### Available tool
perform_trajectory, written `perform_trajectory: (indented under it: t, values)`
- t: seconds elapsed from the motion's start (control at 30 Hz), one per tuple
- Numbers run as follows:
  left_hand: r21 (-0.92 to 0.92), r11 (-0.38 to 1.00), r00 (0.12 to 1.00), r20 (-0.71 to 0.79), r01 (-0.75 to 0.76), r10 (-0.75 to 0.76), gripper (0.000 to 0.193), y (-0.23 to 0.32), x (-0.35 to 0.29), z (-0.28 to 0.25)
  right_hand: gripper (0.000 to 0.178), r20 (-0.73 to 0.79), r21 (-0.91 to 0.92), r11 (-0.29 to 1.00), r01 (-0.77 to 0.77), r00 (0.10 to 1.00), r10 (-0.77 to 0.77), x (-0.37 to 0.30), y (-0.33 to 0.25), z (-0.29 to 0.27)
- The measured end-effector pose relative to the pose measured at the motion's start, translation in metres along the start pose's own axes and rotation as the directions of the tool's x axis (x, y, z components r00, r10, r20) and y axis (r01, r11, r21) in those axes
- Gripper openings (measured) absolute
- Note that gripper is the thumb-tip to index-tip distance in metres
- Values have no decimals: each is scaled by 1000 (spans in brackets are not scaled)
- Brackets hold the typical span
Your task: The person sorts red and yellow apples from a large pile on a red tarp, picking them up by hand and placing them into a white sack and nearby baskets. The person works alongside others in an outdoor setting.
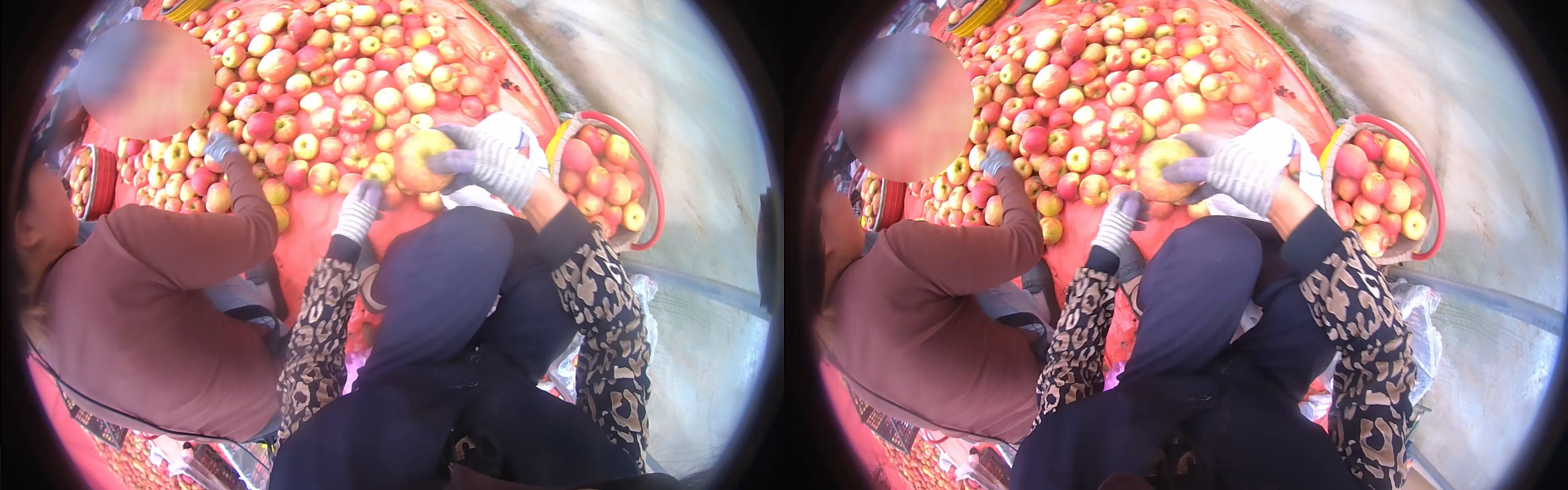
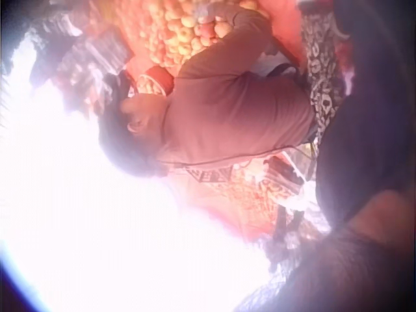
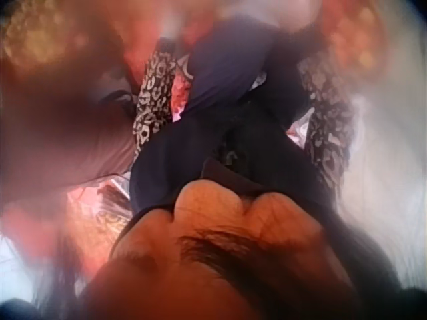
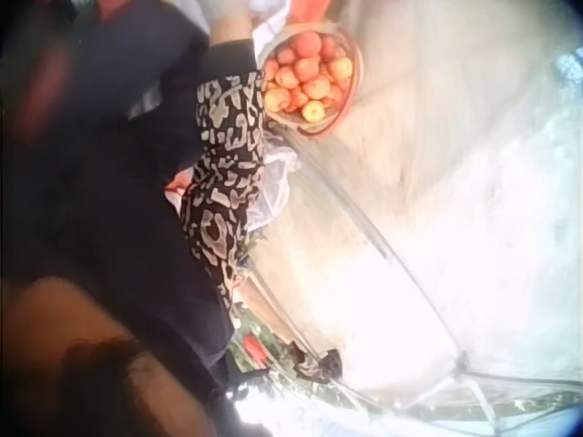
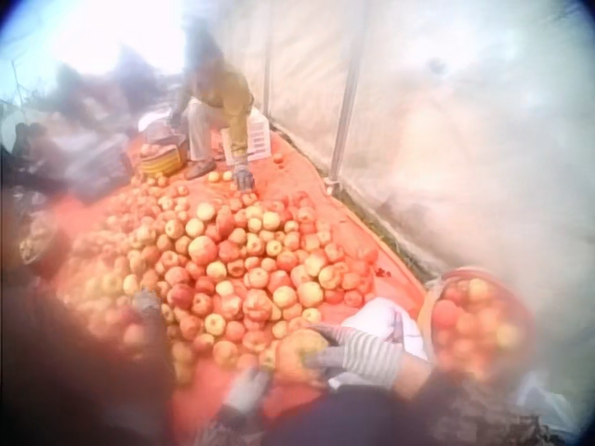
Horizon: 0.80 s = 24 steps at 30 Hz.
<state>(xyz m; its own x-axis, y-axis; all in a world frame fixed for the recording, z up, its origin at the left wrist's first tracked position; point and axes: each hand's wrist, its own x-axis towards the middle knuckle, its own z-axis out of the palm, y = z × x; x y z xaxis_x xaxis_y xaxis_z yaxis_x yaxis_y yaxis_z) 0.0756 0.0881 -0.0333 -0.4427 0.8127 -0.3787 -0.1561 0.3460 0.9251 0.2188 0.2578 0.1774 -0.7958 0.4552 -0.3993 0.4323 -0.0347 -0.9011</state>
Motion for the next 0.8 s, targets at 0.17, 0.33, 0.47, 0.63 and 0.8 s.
perform_trajectory:
  t: [0.17,0.33,0.47,0.63,0.8]
  values:
    - [761,648,957,-208,27,204,67,-72,5,-29,46,15,350,936,31,999,-39,-4,-14,-1]
    - [861,505,992,-106,55,72,67,-69,40,-41,50,61,135,989,54,996,-63,-5,-35,8]
    - [785,533,949,-256,316,-186,64,-40,53,-27,65,79,-50,998,49,996,-45,-9,-39,9]
    - [694,682,954,-298,231,-20,69,-90,35,-30,64,102,47,998,34,994,-39,-6,-30,5]
    - [-372,927,960,-272,-49,-58,55,-80,-5,-30,51,-9,322,945,58,998,-58,-8,-32,7]
